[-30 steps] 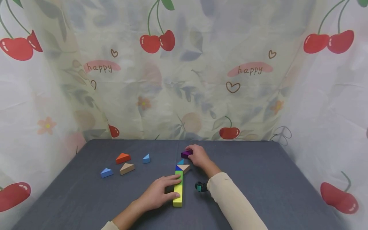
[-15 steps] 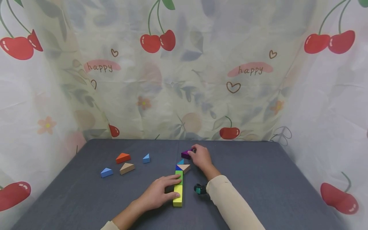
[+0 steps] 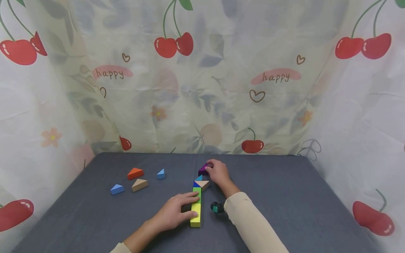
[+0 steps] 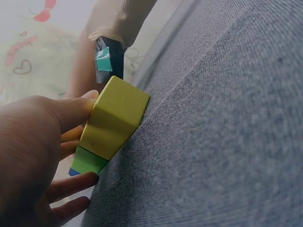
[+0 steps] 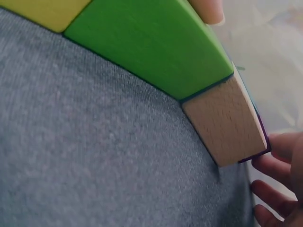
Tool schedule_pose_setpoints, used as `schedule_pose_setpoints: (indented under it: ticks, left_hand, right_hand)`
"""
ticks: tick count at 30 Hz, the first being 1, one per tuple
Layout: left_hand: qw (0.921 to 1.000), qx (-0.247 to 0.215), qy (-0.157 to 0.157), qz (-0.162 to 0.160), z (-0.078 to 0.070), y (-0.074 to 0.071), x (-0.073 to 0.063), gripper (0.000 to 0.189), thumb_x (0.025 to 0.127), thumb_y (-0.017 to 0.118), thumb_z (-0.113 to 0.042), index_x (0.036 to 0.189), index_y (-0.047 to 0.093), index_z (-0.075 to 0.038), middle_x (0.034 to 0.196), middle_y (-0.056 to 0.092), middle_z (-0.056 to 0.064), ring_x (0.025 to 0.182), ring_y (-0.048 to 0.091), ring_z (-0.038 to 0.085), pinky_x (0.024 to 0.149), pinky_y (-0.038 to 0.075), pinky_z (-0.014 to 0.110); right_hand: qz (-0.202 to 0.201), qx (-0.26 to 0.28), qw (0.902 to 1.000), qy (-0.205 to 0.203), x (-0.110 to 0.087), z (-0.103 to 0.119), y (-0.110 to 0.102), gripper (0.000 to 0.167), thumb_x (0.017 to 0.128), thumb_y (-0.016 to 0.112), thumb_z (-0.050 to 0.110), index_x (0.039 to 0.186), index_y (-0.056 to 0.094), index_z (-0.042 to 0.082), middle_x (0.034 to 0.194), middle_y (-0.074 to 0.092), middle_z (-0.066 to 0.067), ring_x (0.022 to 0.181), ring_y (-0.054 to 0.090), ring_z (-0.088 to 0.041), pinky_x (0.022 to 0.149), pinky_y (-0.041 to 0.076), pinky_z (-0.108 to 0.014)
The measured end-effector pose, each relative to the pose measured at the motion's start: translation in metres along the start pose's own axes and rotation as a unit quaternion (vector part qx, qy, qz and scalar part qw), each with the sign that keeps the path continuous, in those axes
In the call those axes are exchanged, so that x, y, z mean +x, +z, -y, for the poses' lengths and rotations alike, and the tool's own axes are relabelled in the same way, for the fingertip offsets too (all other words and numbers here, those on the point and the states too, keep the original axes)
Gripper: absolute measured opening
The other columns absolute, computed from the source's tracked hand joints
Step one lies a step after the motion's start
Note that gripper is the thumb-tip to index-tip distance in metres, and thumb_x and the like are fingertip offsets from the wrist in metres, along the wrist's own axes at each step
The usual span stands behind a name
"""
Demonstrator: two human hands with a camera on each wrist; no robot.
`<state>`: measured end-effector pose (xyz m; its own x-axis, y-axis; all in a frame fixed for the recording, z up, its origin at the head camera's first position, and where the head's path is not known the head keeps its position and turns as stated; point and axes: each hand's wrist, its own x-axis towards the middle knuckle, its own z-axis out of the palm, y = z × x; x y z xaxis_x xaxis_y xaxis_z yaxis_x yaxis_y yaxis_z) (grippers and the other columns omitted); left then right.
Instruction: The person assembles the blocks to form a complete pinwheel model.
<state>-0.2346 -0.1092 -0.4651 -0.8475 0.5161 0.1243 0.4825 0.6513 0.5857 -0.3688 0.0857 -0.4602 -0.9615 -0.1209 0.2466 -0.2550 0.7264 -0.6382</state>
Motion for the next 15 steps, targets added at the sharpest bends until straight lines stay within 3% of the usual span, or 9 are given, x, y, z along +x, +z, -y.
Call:
schedule_pose_setpoints:
  ticks: [6, 15]
  left_hand:
    - [1.0, -0.003, 0.0, 0.003, 0.0008, -0.0007, 0.0, 0.056, 0.091, 0.062, -0.052, 0.138, 0.058, -0.021, 0.146, 0.046, -0.011, 0.132, 0.044, 0.02, 0.103, 0.036, 0.052]
    - [1.0, -0.001, 0.002, 0.005, 0.0009, -0.0005, -0.0007, 0.056, 0.091, 0.062, -0.052, 0.138, 0.058, -0.021, 0.146, 0.046, -0.011, 0.132, 0.044, 0.02, 0.103, 0.036, 0.052]
  right_hand:
    - [0.026, -0.001, 0.9996, 0.013, 0.0028, 0.0039, 0.0033, 0.018, 0.094, 0.066, 0.02, 0.108, 0.072, 0.009, 0.099, 0.07, -0.004, 0.092, 0.064, -0.023, 0.083, 0.05, -0.044]
    - [0.036, 0.002, 0.9993, -0.007, -0.0007, 0.0084, 0.0031, 0.015, 0.093, 0.067, 0.021, 0.103, 0.075, 0.012, 0.099, 0.07, -0.003, 0.092, 0.063, -0.023, 0.084, 0.051, -0.043]
